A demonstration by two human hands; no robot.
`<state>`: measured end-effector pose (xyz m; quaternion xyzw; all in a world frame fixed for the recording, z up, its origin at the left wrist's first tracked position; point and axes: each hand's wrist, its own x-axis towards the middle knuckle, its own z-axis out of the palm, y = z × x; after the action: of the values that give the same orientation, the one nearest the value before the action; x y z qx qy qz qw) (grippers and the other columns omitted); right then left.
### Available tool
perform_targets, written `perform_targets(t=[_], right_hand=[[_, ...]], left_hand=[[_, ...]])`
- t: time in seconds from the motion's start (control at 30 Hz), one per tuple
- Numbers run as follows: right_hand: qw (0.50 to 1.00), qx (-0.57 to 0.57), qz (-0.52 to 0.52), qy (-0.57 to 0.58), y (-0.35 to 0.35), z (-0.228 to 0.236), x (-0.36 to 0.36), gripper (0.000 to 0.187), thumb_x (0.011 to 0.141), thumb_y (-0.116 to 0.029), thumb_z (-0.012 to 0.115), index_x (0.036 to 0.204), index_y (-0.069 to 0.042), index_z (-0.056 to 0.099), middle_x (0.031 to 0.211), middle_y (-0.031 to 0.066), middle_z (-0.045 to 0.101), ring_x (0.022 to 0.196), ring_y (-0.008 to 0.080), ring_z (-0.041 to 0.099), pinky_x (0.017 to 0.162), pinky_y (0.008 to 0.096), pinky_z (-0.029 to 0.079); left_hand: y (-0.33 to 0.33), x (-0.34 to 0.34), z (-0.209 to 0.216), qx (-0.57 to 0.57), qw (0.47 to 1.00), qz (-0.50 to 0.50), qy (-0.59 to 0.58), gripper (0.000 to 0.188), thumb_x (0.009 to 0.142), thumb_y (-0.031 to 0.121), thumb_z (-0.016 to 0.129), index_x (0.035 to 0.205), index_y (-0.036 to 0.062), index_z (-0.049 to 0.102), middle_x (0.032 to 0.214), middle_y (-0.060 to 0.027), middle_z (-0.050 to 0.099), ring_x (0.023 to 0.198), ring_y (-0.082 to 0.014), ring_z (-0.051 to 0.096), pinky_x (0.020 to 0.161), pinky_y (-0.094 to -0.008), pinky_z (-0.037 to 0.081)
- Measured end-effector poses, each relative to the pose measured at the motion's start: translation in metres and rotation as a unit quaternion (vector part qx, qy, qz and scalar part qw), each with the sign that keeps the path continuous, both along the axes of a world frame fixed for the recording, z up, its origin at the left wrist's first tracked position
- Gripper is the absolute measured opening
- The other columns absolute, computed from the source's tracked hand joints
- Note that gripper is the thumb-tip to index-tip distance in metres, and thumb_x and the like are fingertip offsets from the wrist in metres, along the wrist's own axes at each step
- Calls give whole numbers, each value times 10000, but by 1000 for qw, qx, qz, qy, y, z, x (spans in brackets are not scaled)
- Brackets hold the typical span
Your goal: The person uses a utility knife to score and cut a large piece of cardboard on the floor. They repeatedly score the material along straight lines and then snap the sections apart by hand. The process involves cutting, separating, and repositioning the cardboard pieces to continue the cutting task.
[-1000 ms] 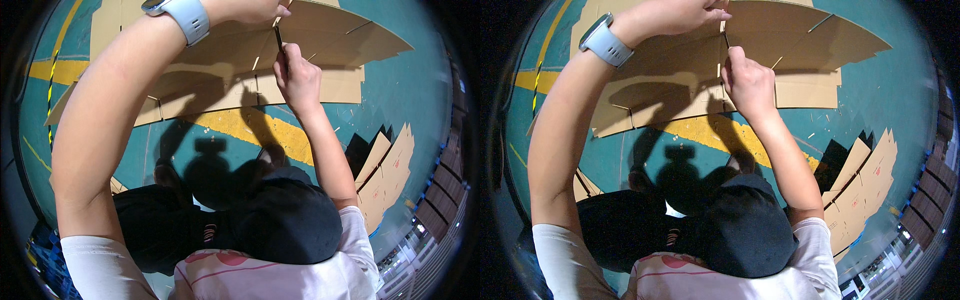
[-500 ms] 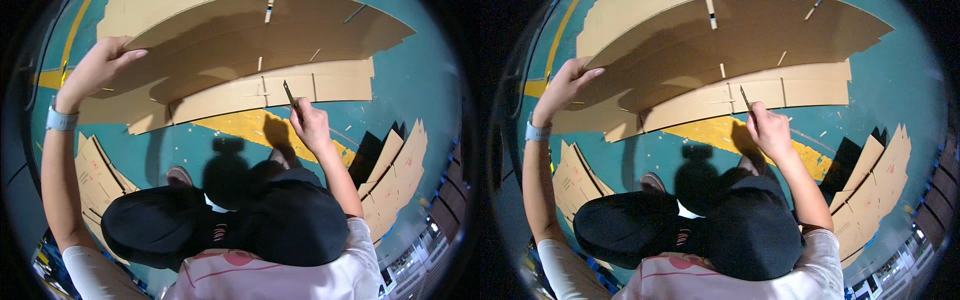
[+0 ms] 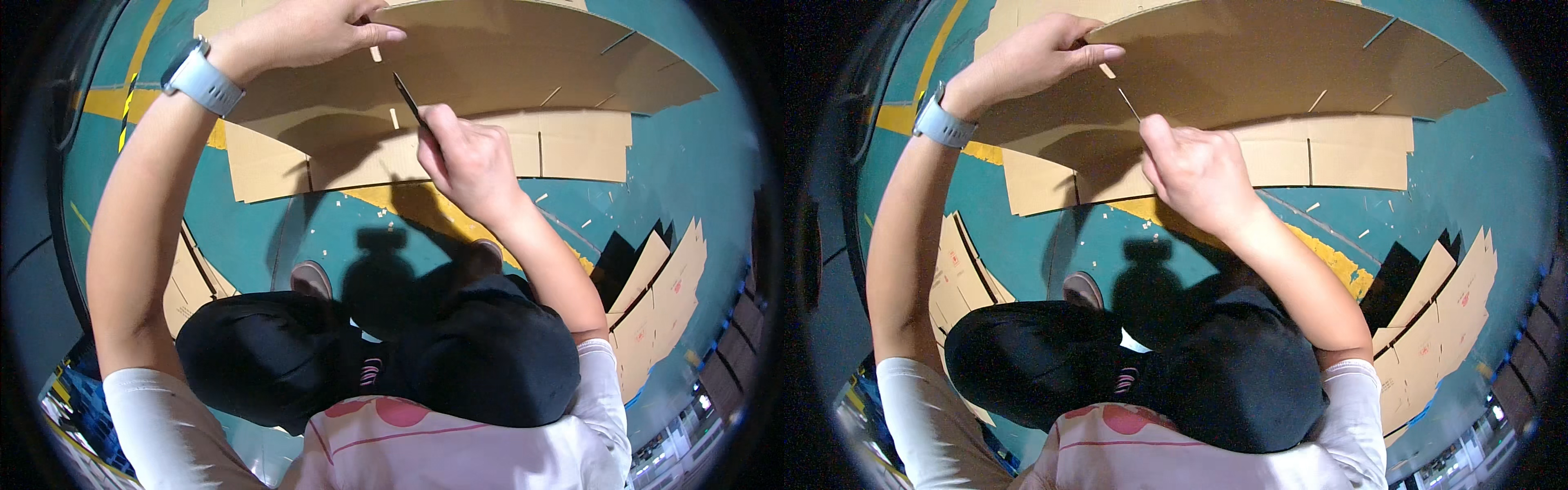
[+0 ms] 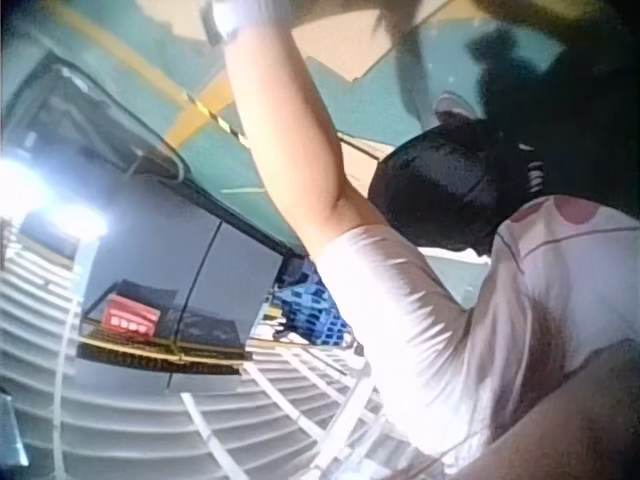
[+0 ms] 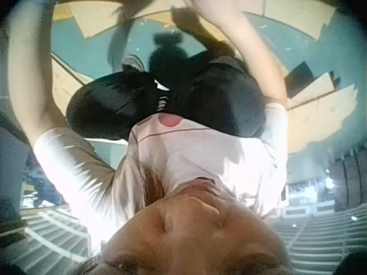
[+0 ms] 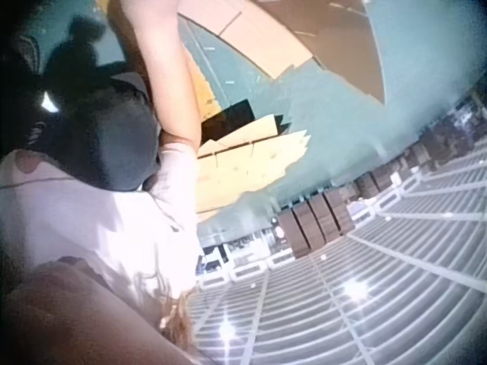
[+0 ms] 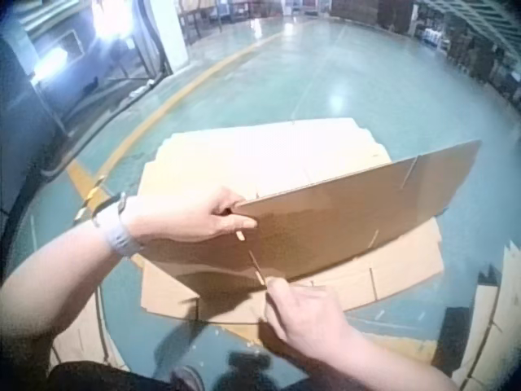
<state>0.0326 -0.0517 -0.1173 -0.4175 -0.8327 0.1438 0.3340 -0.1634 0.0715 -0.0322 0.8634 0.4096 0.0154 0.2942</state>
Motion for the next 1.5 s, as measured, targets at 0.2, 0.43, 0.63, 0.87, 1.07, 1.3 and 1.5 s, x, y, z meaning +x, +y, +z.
perform_targets(t=[0.2,0.43,0.63,0.87,1.07,1.3,1.5], right_hand=[[999,11,-27,-20,13,-7,-19,158,806,-62,613,868,-62,468,595,92,576,547,270,619,475,382,479],[995,37,-70,-53,25,-10,-26,155,817,-76,615,883,-67,475,590,104,586,537,277,623,482,378,490],[995,44,-76,-49,28,-18,-27,170,805,-85,622,866,-67,464,577,100,580,522,281,613,476,387,483],[997,14,-68,-35,10,-22,-24,183,797,-53,637,895,-57,483,578,108,567,527,283,609,483,392,477],[996,2,-58,-63,-3,-16,-14,186,797,-62,637,884,-66,472,570,98,560,513,268,600,461,383,462],[993,39,-56,-96,17,-7,-11,187,806,-69,625,891,-73,459,594,98,572,535,273,613,469,378,469],[992,42,-59,-105,22,-9,-11,167,843,-57,624,956,-69,501,620,114,591,564,280,630,498,373,484]], left_hand=[[-1,1,-18,45,998,47,-4,391,945,352,555,807,-11,600,669,-220,562,584,-317,531,597,-415,442],[-6,9,-21,105,993,1,-44,327,911,277,574,782,-17,632,713,-239,606,651,-377,595,629,-441,471],[-5,15,-29,113,989,1,-93,265,884,227,606,789,-17,644,722,-242,615,656,-381,610,624,-438,480],[-4,13,-32,156,981,-19,-118,220,853,187,640,788,-23,647,734,-244,620,683,-384,625,635,-426,492],[-11,15,-24,130,986,-4,-102,212,856,181,635,794,-21,649,747,-241,624,709,-380,631,668,-428,496],[-11,20,-22,96,993,14,-67,208,872,185,611,813,-9,658,758,-239,632,713,-364,637,670,-427,495],[-14,22,-23,103,991,9,-90,217,878,194,605,812,-4,665,767,-243,636,719,-364,640,666,-422,496]])
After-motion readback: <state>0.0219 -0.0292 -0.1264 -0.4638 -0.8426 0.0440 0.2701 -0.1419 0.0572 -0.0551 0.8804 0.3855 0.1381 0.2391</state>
